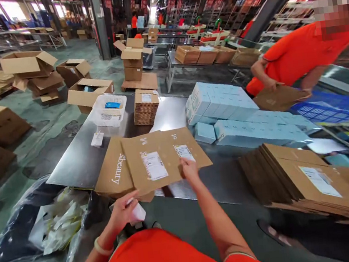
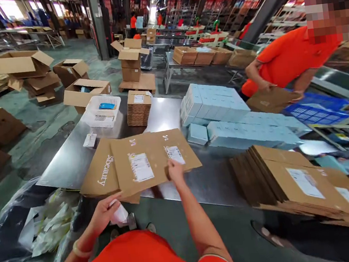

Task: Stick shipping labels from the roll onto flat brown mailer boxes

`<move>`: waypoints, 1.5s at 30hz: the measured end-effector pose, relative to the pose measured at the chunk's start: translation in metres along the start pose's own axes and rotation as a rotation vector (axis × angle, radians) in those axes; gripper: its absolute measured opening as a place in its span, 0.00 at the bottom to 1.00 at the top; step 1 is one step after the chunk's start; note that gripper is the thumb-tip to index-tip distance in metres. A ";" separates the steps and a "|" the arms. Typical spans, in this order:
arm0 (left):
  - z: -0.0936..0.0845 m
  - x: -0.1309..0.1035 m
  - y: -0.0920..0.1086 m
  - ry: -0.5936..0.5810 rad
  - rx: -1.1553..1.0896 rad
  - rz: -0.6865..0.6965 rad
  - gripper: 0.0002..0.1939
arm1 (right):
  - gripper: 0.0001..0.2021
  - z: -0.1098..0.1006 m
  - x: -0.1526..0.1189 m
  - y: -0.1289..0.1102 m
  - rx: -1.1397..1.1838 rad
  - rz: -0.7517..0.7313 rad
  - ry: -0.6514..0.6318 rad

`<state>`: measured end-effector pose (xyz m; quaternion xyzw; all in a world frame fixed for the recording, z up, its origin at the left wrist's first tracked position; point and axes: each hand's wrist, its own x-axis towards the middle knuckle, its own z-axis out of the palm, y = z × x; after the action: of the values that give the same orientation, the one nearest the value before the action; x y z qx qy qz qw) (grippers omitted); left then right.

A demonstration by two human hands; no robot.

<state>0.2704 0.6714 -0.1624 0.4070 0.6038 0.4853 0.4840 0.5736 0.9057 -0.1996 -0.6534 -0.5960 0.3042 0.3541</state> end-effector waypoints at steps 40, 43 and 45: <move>-0.028 -0.082 0.003 0.427 -0.418 -0.245 0.29 | 0.13 0.110 -0.201 -0.135 0.462 -0.175 -1.045; -0.034 -0.084 0.001 0.442 -0.431 -0.303 0.34 | 0.07 0.106 -0.215 -0.128 0.409 -0.375 -0.897; -0.038 -0.079 -0.003 0.407 -0.423 -0.321 0.34 | 0.06 0.102 -0.220 -0.126 0.402 -0.475 -0.797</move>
<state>0.2486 0.5875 -0.1477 0.0922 0.6304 0.5888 0.4974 0.3958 0.7019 -0.1591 -0.2518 -0.7465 0.5500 0.2772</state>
